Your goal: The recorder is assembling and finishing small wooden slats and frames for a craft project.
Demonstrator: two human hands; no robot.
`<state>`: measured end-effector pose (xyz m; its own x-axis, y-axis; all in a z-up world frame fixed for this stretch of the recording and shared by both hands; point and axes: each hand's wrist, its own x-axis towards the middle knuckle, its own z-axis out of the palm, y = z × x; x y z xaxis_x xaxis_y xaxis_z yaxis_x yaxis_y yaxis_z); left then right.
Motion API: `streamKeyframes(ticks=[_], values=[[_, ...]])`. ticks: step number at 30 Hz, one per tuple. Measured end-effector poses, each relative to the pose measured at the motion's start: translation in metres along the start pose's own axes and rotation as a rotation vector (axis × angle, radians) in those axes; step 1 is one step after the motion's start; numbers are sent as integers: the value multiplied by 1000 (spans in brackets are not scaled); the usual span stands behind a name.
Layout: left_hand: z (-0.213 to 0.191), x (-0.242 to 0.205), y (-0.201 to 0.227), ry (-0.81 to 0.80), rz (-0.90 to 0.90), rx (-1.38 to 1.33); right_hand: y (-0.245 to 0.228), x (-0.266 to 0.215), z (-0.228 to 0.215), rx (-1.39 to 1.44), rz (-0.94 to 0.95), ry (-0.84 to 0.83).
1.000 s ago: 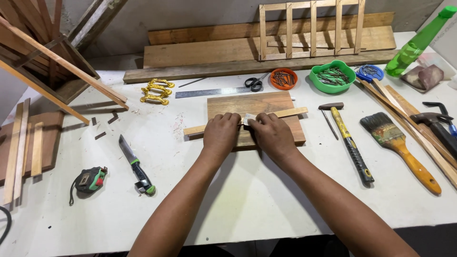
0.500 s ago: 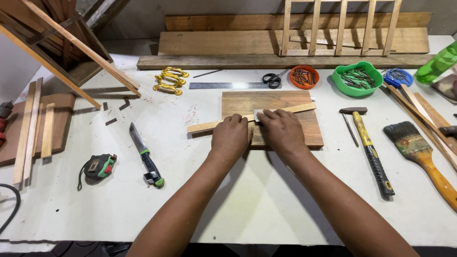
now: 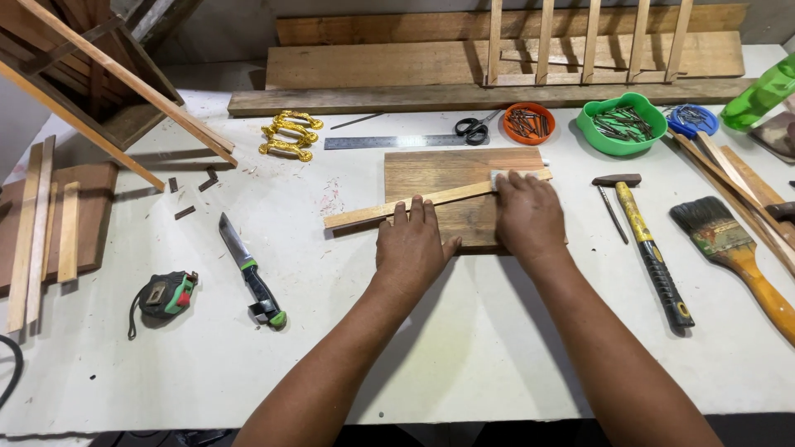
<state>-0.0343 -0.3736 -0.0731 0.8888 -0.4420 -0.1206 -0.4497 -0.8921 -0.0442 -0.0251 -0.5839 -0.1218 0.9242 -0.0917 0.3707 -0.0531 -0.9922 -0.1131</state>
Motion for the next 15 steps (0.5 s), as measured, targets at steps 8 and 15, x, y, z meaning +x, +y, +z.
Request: streamKeyframes(ticks=[8, 15], values=[[24, 10, -3, 158, 7, 17, -64, -13, -1, -22, -268, -113], [19, 10, -4, 152, -8, 26, -48, -10, -30, 7, -196, -188]])
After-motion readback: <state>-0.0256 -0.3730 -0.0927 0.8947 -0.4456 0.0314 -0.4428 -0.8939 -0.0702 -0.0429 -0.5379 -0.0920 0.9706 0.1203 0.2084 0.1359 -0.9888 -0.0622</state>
